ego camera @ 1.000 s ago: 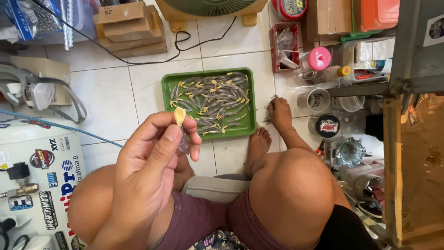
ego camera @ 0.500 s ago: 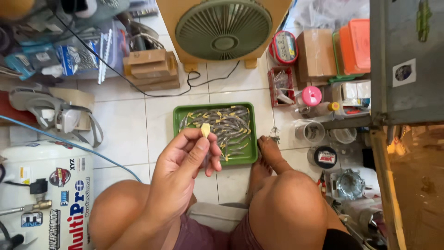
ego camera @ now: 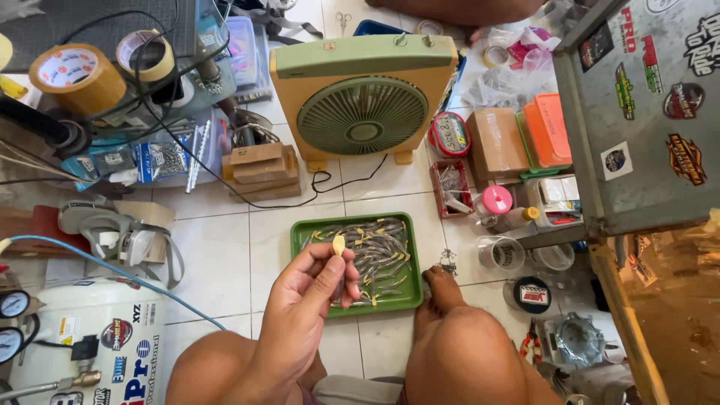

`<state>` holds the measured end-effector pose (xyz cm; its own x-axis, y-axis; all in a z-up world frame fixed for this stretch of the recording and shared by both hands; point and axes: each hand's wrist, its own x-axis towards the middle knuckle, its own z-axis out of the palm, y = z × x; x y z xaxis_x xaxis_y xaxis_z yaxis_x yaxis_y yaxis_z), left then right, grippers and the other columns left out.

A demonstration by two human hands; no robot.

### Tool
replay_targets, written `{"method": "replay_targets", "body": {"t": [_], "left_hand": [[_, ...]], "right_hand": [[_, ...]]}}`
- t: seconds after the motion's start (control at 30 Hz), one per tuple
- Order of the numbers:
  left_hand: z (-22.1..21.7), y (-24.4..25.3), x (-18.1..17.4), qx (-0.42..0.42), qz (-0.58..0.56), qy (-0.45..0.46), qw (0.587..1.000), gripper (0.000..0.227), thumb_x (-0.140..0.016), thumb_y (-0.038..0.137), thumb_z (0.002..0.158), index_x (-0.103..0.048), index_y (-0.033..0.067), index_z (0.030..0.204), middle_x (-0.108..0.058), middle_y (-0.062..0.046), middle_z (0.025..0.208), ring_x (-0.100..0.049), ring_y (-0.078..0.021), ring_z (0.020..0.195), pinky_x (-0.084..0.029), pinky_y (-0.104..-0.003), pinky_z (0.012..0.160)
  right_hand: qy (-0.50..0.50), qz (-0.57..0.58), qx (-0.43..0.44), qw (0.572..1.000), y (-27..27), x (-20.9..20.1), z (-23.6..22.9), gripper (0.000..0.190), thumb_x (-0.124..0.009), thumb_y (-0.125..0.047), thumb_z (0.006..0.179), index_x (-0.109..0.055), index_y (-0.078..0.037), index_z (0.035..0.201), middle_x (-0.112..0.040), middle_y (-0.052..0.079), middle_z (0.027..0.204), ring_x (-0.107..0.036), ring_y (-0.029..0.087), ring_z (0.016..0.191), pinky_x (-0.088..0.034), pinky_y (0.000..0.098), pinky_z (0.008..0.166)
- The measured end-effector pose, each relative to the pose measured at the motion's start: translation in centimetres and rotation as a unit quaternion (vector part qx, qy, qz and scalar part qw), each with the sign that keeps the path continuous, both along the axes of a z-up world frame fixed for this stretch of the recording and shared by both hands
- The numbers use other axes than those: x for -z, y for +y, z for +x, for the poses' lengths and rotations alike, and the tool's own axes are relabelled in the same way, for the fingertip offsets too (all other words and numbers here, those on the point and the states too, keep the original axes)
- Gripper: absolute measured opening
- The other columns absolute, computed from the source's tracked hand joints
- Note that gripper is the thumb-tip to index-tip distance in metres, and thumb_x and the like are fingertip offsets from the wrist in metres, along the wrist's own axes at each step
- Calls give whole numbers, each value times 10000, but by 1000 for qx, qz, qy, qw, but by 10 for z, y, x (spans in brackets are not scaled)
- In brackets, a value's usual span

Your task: The person assembles small components by picking up a clear plastic tube, inserting a silver metal piece, and fitting a yellow plastic cap onto one end before placing it into a green tray.

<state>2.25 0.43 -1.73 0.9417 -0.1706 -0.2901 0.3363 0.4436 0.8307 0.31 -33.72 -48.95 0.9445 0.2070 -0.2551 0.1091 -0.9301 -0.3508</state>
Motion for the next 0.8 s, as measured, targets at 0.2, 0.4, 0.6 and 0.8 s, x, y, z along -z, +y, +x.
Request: {"method": "replay_targets", "body": {"t": [0.2, 0.4, 0.6, 0.8], "left_hand": [[1, -2, 0, 16, -9, -3, 1000, 230, -605, 146, 994, -657, -48, 1108, -657, -158, 892, -635, -236, 734, -511, -342, 641], [2, -13, -5, 16, -46, -10, 999, 229, -600, 158, 1001, -624, -50, 1094, -644, -159, 850, -666, -255, 672, -513, -322, 541], [6, -23, -4, 29, -20, -21, 999, 201, -582, 212, 1035, -669, 31, 1026, -633, -71, 832, -521, -133, 644, -365, -230, 580], [7, -35, 6, 26, -107, -107, 988, 288, -481, 189, 1075, -667, -29, 1048, -634, -160, 763, -569, -155, 578, -357, -213, 506]], "right_hand": [[38, -13, 26, 999, -1, 20, 3, 368, -701, 116, 688, -646, -76, 997, -620, 145, 1035, -640, 361, 941, -523, 462, 777], [102, -37, 34, 994, 4, -1, 6, 541, -769, 62, 679, -457, -94, 1092, -521, 144, 1183, -578, 334, 1078, -544, 481, 809], [-105, 262, 274, 919, 6, -111, 52, 291, -618, -133, 984, -646, -106, 1273, -716, 79, 843, -644, 187, 717, -530, 352, 701], [-232, 416, 166, 864, 16, -327, 95, 180, -639, -47, 1014, -732, -67, 1166, -702, 111, 787, -653, 191, 721, -584, 350, 741]]}}
